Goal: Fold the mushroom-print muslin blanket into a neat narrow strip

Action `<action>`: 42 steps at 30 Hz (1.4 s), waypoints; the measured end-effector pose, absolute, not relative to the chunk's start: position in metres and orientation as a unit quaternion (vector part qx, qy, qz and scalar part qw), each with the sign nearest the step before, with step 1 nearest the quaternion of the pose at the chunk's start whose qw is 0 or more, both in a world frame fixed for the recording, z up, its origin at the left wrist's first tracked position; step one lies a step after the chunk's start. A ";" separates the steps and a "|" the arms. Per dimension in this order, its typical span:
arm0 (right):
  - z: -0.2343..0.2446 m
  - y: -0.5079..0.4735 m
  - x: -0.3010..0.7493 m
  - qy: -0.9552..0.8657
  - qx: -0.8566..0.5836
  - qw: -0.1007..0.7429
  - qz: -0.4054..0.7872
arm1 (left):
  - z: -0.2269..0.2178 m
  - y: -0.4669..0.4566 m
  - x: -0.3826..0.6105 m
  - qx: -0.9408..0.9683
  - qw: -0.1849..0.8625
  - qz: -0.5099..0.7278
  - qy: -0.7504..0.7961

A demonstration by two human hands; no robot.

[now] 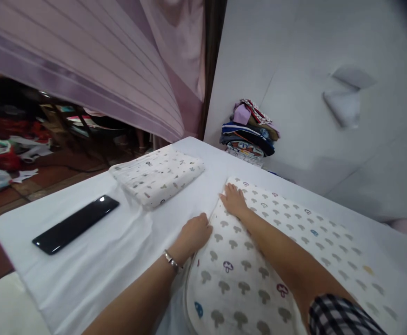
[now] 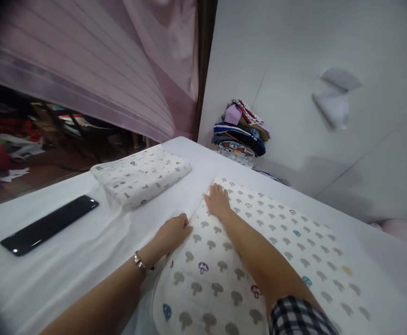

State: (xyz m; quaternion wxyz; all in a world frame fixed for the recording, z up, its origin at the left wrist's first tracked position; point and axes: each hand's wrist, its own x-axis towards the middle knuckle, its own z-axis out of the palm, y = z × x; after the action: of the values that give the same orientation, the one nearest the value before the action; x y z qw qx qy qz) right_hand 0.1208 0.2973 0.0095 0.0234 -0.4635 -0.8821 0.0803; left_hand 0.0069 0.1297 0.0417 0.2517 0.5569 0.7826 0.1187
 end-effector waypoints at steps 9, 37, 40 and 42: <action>0.017 0.285 0.118 -0.888 -0.446 0.019 0.112 | 0.041 0.132 0.004 0.559 0.251 0.117 0.781; 0.024 0.326 0.252 -0.815 -0.572 0.006 0.096 | 0.037 0.141 -0.004 0.576 0.253 0.102 0.771; 0.021 0.330 0.273 -0.788 -0.608 -0.016 0.096 | 0.037 0.143 -0.006 0.580 0.255 0.094 0.768; 0.022 0.333 0.275 -0.786 -0.610 -0.017 0.103 | 0.037 0.144 -0.007 0.580 0.257 0.089 0.768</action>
State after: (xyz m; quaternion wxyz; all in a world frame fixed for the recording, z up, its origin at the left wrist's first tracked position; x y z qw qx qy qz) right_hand 0.2750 0.3332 0.0217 -0.0169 -0.6095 -0.7858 0.1033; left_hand -0.0072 0.1443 0.0371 0.2569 0.5802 0.7677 0.0893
